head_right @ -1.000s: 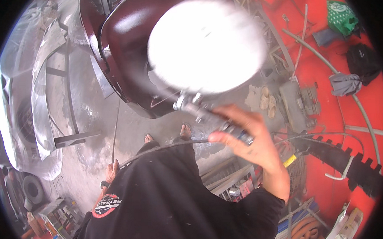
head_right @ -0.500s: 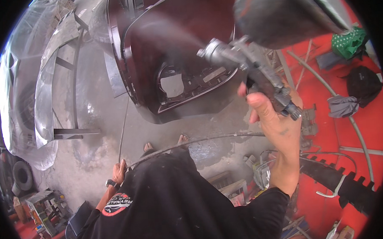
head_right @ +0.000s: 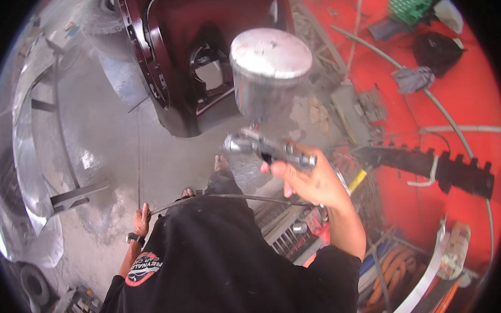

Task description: The person uses a spray gun to apply a coat of dark red paint to a car bumper mounted on a stand. They move around the bumper to ensure even coverage on all visible surfaces.

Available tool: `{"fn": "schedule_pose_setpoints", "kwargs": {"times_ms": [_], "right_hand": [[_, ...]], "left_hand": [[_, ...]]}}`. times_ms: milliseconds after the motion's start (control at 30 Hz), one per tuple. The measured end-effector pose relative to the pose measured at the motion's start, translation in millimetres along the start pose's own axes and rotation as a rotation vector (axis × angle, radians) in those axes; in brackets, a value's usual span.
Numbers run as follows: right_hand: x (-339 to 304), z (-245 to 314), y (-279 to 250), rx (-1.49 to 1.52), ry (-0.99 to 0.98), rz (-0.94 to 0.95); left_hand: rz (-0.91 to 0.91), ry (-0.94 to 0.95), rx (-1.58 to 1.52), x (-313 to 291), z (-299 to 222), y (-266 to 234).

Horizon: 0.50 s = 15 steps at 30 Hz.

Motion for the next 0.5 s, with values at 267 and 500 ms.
{"fn": "schedule_pose_setpoints", "kwargs": {"times_ms": [267, 500], "right_hand": [[52.7, 10.5, -46.4, -0.400, 0.041, -0.436], [97.3, 17.2, -118.4, -0.458, -0.041, -0.752]], "left_hand": [[0.164, 0.145, 0.128, -15.8, -17.1, -18.6], [0.188, 0.193, 0.151, -25.8, -11.0, -17.5]]}}
Point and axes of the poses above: each hand's wrist, its own x-axis towards the middle knuckle, its own y-axis out of the palm, z = x × y, the point moved 1 cm from there along x, towards the middle knuckle, and after that the axes turned 6 degrees about -y, right-handed, at the moved point
